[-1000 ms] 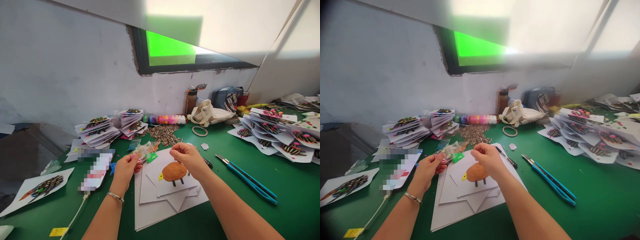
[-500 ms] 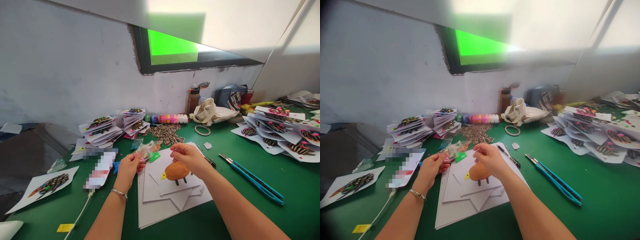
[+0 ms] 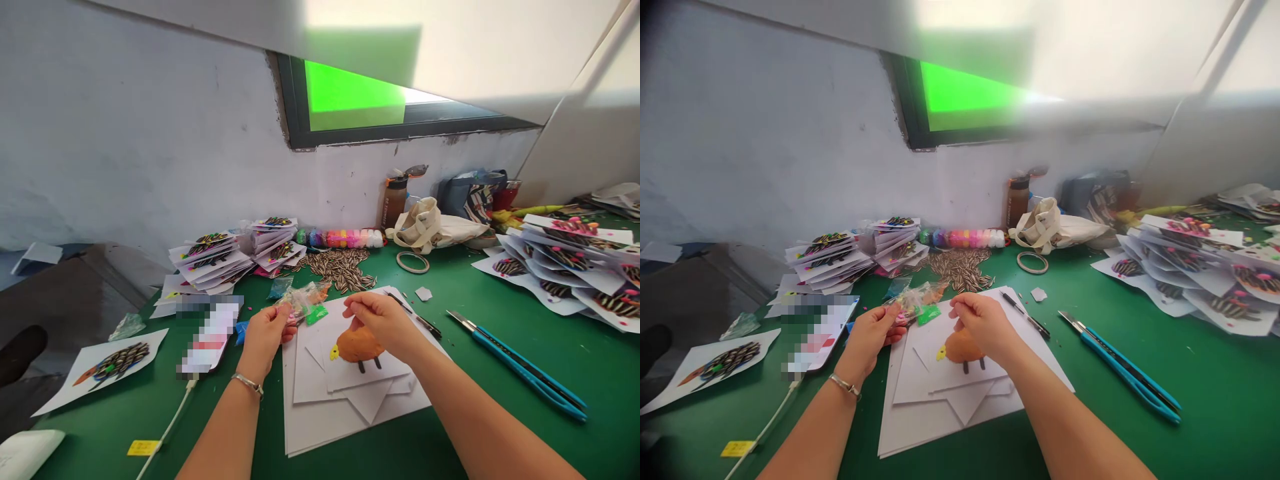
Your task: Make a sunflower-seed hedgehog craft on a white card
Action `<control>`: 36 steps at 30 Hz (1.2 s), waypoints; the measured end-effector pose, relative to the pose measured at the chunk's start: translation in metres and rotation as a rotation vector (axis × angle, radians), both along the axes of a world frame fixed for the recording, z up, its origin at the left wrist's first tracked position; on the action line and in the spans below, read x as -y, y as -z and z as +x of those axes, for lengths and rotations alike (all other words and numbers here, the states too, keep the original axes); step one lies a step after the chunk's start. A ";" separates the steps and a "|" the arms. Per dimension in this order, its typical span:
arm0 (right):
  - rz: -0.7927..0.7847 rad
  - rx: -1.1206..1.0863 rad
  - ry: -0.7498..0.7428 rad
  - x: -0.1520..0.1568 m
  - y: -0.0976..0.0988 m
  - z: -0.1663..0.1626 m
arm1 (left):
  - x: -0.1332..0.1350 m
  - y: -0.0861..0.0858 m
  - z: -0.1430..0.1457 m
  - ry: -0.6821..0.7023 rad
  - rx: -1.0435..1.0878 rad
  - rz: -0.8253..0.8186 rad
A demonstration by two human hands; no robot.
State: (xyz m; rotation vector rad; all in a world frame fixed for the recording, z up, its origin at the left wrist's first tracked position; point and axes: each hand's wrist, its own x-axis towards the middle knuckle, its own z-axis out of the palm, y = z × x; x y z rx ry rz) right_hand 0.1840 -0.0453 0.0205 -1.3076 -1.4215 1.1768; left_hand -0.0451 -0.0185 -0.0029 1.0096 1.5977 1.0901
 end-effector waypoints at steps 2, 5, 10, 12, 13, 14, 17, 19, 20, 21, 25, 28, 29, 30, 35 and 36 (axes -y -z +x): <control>-0.005 0.052 -0.007 0.001 -0.002 0.000 | 0.000 0.000 0.000 0.002 -0.003 0.000; -0.007 0.102 -0.006 0.002 -0.001 0.001 | -0.001 0.001 0.001 0.003 -0.010 0.002; 0.008 0.037 -0.015 -0.001 0.010 -0.002 | -0.001 0.002 -0.001 0.011 -0.023 0.015; 0.005 0.035 -0.027 -0.002 0.011 -0.003 | -0.002 0.002 -0.001 0.011 -0.029 0.018; 0.007 0.055 -0.037 -0.002 0.011 -0.003 | -0.002 0.002 -0.001 0.012 -0.030 0.018; 0.008 0.085 -0.042 -0.002 0.010 -0.003 | -0.002 0.001 -0.001 0.012 -0.030 0.019; 0.005 0.171 -0.031 -0.001 0.007 -0.004 | -0.002 0.000 -0.001 0.014 -0.026 0.020; 0.017 0.176 -0.016 -0.001 0.008 -0.004 | -0.001 -0.001 -0.002 0.011 -0.022 0.019; 0.026 0.166 -0.014 0.000 0.009 -0.005 | -0.001 -0.001 -0.002 0.009 -0.021 0.019; 0.030 0.151 -0.014 0.000 0.011 -0.005 | -0.001 -0.001 -0.002 0.008 -0.021 0.019; 0.024 0.109 -0.023 0.001 0.013 -0.007 | -0.001 0.000 -0.003 0.018 -0.028 0.021; 0.033 0.153 -0.066 0.001 0.012 -0.007 | -0.001 0.001 -0.004 0.032 -0.035 0.026; 0.034 0.165 -0.075 0.001 0.012 -0.008 | -0.001 0.001 -0.004 0.036 -0.038 0.029; 0.036 0.167 -0.078 0.001 0.013 -0.008 | -0.001 0.001 -0.004 0.038 -0.041 0.032; 0.027 0.087 -0.041 0.001 0.016 -0.009 | 0.000 0.001 -0.004 0.040 -0.048 0.037; 0.014 0.069 -0.041 0.002 0.015 -0.010 | 0.000 0.001 -0.004 0.039 -0.048 0.037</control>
